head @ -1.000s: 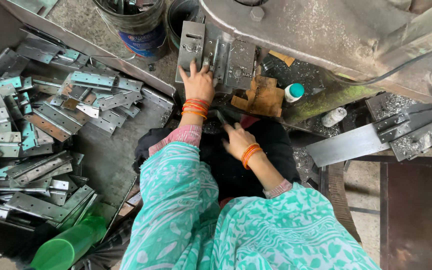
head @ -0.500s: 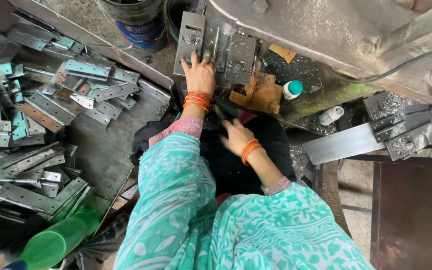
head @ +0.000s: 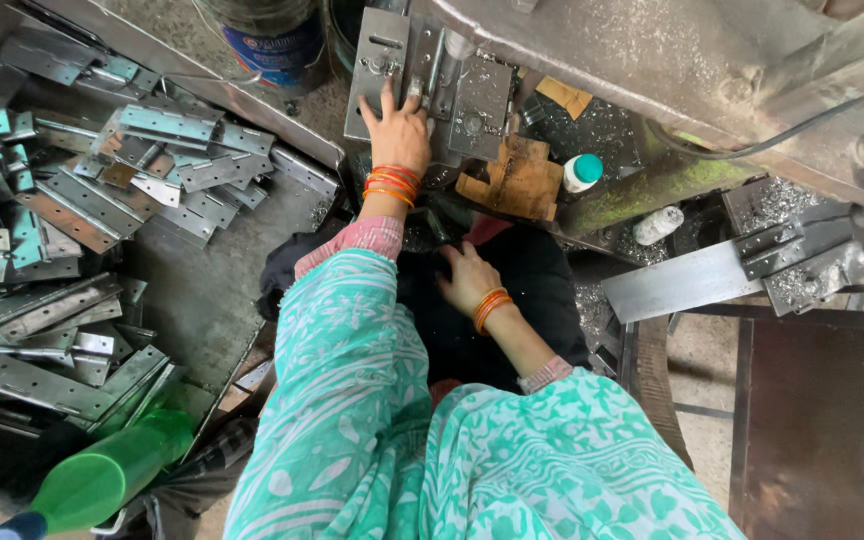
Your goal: The person operates a hydraulic press machine to process metal hinge components. They pick up individual pieces from a bin, place them into the machine, activate the press, and then remove the processed pieces to place them into a separate bin.
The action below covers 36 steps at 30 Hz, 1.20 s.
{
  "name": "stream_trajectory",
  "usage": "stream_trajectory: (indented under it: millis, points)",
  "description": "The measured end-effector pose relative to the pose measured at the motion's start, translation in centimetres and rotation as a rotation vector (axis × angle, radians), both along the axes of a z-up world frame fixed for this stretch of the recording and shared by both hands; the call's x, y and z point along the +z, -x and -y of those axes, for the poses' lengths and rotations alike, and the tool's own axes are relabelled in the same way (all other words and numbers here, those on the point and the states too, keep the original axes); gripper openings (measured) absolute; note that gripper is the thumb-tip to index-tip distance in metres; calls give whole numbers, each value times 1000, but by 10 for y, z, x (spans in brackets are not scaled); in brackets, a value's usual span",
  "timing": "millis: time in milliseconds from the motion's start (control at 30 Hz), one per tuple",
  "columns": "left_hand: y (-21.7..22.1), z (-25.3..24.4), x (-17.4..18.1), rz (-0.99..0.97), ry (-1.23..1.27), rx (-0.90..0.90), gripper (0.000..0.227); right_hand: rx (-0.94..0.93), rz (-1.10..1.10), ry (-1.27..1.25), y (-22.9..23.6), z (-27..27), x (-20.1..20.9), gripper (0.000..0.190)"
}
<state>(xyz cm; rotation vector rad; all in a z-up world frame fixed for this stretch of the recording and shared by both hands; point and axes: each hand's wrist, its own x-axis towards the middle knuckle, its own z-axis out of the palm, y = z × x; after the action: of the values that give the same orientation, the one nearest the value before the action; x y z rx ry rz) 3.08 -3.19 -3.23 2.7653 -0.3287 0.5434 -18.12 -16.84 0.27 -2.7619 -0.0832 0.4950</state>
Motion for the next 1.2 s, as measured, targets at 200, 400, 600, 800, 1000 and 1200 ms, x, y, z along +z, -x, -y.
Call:
stream_trajectory:
  millis: [200, 400, 600, 800, 1000, 1200]
  points:
    - [2, -5, 5, -73, 14, -20, 32, 84, -4, 24, -45, 3, 34, 52]
    - [-2, -2, 6, -99, 39, -44, 31, 51, 82, 11, -15, 3, -2, 49]
    - [3, -1, 13, -91, -30, -31, 33, -10, 199, -80, 21, 2, -58, 41]
    - [9, 0, 10, -142, -63, -20, 35, 32, 17, 2, -4, 4, -9, 50]
    - [-11, 5, 15, -175, -124, 18, 41, 178, -61, 123, -53, -6, 59, 49]
    - [-23, 10, 23, -195, -137, 34, 41, 164, -114, 185, -56, -6, 54, 47]
